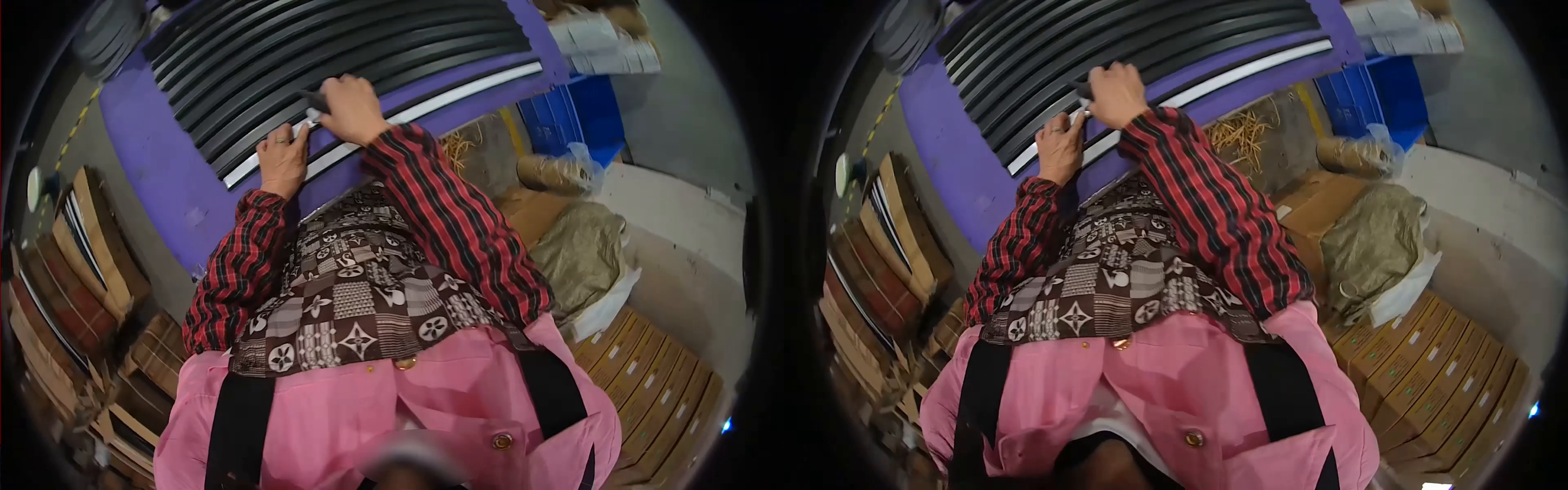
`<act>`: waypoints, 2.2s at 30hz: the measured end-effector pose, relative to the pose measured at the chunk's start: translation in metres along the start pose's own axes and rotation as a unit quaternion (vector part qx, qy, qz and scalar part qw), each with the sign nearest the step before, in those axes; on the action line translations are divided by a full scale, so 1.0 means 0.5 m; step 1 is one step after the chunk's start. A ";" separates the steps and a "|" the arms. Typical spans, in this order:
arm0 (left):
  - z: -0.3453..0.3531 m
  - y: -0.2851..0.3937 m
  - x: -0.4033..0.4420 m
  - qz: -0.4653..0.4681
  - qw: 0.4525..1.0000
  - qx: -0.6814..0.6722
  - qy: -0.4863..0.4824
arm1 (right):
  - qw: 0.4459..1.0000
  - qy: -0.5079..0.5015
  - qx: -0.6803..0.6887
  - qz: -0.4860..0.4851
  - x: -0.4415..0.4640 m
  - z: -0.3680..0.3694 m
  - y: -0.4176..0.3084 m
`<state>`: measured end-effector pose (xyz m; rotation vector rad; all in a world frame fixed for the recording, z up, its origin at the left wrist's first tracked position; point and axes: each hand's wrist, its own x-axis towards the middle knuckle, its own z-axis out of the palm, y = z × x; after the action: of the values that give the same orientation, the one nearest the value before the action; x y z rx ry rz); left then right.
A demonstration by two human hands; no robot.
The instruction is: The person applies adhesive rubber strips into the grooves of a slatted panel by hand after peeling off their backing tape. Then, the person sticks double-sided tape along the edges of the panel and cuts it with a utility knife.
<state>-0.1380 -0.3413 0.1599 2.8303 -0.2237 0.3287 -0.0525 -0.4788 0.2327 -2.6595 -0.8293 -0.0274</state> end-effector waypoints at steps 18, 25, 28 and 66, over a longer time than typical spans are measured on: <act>-0.059 0.038 0.075 0.068 0.987 0.022 -0.145 | 0.669 0.477 0.133 0.554 -0.618 -0.281 0.403; 0.005 0.125 0.226 0.102 0.980 -0.078 -0.152 | 0.502 0.495 -0.297 0.645 -0.965 -0.685 0.759; 0.013 0.202 0.292 0.114 0.975 -0.101 -0.159 | 0.518 0.538 -0.252 0.616 -0.849 -0.672 0.858; -0.251 -0.657 0.647 -0.357 0.872 0.303 0.141 | 0.972 0.052 -0.009 0.231 0.079 -0.299 0.952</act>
<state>0.2082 -0.0317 0.2713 3.1036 1.1488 0.7172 0.2564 -0.8723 0.2223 -2.7724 -0.1648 -0.0570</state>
